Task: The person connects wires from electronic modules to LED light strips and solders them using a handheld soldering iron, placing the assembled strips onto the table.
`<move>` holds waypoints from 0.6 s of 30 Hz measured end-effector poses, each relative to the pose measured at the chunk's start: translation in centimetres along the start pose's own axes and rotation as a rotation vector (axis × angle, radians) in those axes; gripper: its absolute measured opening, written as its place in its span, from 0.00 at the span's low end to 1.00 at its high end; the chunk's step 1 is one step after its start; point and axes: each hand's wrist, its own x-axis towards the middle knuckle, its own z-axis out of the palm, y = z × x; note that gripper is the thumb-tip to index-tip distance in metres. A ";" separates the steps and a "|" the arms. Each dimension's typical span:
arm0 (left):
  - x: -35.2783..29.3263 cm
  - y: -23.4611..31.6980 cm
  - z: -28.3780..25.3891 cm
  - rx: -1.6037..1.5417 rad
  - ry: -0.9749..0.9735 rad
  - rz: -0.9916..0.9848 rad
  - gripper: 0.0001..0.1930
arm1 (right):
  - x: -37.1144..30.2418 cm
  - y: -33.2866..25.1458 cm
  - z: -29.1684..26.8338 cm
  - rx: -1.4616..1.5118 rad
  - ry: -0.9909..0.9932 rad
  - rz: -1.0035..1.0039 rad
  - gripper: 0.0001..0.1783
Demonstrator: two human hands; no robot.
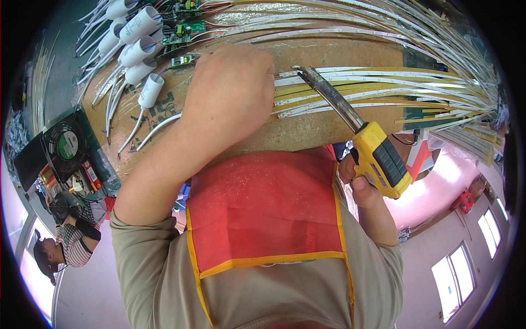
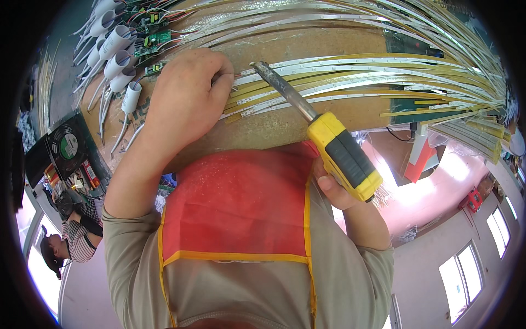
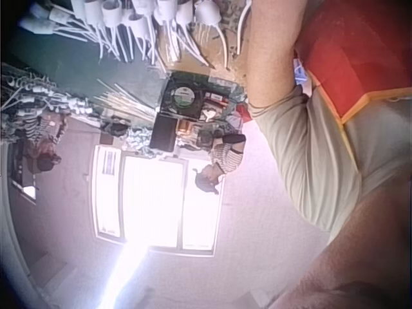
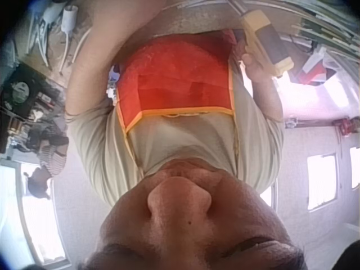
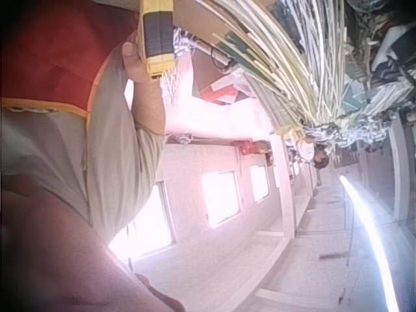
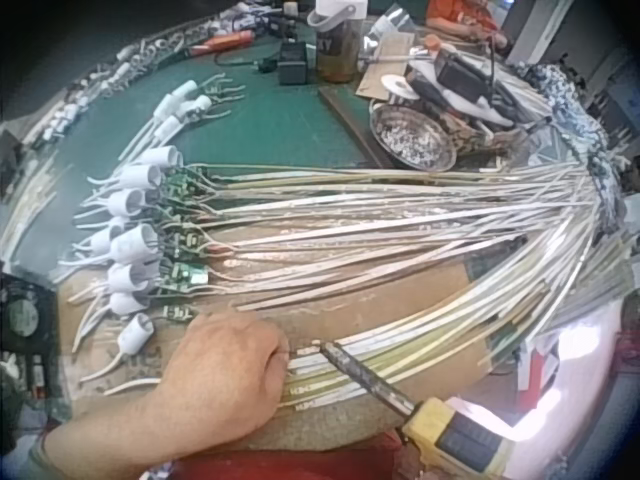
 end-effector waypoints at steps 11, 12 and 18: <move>-0.1 -0.2 -0.4 -0.006 -0.014 -0.001 0.04 | -0.2 0.4 -0.8 -0.049 -0.034 -0.015 0.29; -0.3 -0.3 -0.6 -0.005 -0.013 -0.002 0.04 | -0.3 0.6 -0.8 -0.057 -0.037 -0.001 0.29; -1.7 -1.3 -1.9 -0.014 -0.040 -0.109 0.04 | -0.2 0.9 -0.9 -0.068 -0.105 0.013 0.26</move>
